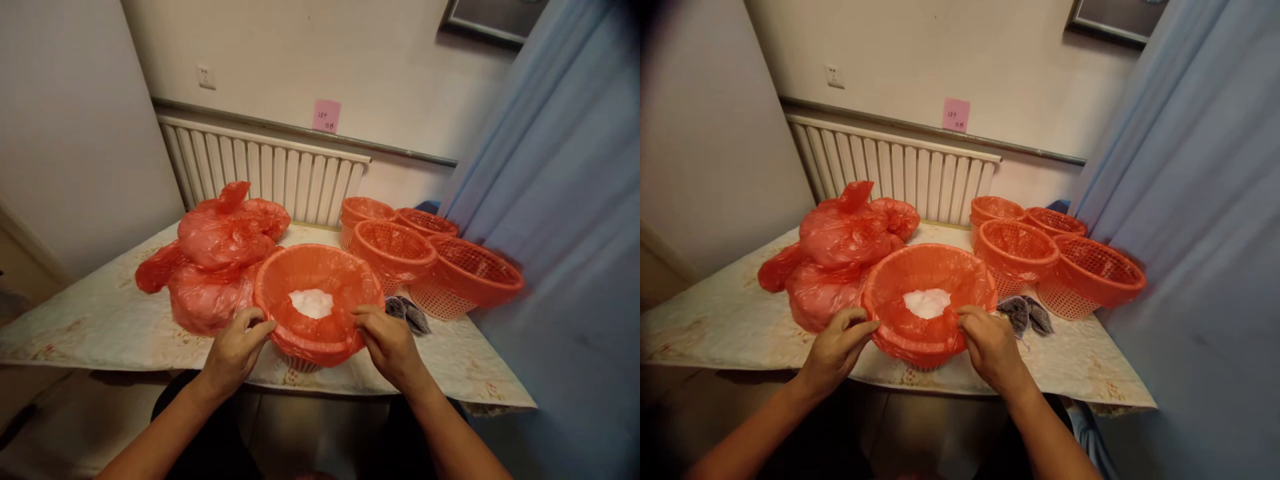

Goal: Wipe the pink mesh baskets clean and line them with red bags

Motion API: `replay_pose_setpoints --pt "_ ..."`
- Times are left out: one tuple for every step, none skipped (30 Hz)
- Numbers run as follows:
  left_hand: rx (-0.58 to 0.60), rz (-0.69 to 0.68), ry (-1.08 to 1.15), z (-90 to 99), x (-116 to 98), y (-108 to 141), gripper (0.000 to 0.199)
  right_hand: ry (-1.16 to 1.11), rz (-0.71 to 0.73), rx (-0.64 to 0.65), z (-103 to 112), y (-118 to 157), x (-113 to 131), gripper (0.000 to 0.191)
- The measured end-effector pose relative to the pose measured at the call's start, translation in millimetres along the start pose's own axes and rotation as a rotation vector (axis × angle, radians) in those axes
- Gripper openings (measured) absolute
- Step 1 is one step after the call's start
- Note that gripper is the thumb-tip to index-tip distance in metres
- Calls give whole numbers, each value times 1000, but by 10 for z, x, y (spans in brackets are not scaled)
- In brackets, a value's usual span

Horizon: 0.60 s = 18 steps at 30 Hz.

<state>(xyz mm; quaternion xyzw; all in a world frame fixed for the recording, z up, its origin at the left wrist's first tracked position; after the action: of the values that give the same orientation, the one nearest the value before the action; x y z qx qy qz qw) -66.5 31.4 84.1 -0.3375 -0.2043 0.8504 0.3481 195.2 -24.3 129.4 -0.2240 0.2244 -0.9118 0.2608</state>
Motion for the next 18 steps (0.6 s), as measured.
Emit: replay_pose_setpoints --pt "19 -25 -1 13 -26 -31 20 -60 -41 -15 22 -14 -40 17" --pt "37 -41 -2 32 -53 -66 19 -113 -93 -36 48 -28 -87 15" --pt "56 -48 1 51 -78 -107 18 -154 -146 -61 74 -43 -133 13" --pt "72 -47 8 73 -103 -151 18 -180 -194 -87 97 -61 -175 12" --pt "81 -39 19 97 -125 -197 19 -193 -232 -114 115 -81 -210 12" --pt "77 -20 29 125 -141 -245 20 -194 -263 -144 130 -104 -239 11" --pt "59 11 33 156 -148 -293 22 -181 -287 -175 141 -129 -263 11" --pt "25 55 26 192 -144 -339 23 -156 -306 -208 148 -154 -284 11" --pt "-20 109 11 229 -127 -379 24 -125 -322 -242 153 -178 -306 12" --pt "-70 168 -7 263 -100 -411 23 -94 -335 -273 155 -200 -329 13" --pt "-116 225 -25 289 -64 -436 22 -70 -346 -295 154 -220 -358 14" --pt "-152 272 -35 305 -22 -455 21 -55 -356 -308 150 -238 -397 15" --pt "-179 308 -32 311 26 -470 20 -47 -366 -316 148 -251 -447 15" --pt "-201 337 -14 311 83 -479 19 -41 -379 -328 155 -256 -514 15" --pt "-228 366 22 310 152 -481 18 -36 -394 -351 174 -253 -597 16" --pt "-266 406 83 311 238 -473 15 -29 -416 -389 205 -240 -699 16" --pt "-310 479 195 305 354 -450 13 -21 -448 -434 242 -219 -820 18" --pt "-350 575 343 281 489 -416 13 -14 -491 -474 274 -194 -957 21"
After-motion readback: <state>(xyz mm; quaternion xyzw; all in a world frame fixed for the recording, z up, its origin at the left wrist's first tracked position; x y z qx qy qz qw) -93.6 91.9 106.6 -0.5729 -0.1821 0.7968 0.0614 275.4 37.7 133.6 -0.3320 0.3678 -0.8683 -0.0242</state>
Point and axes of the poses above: each hand's wrist, its own y-axis away from the middle knuckle, its own z-axis out of the back of the hand, x = y × z, the point moved 6 cm from there along -y, towards the middle knuckle, and after that the axes turned 7 degrees about x, right-handed, at the moved point
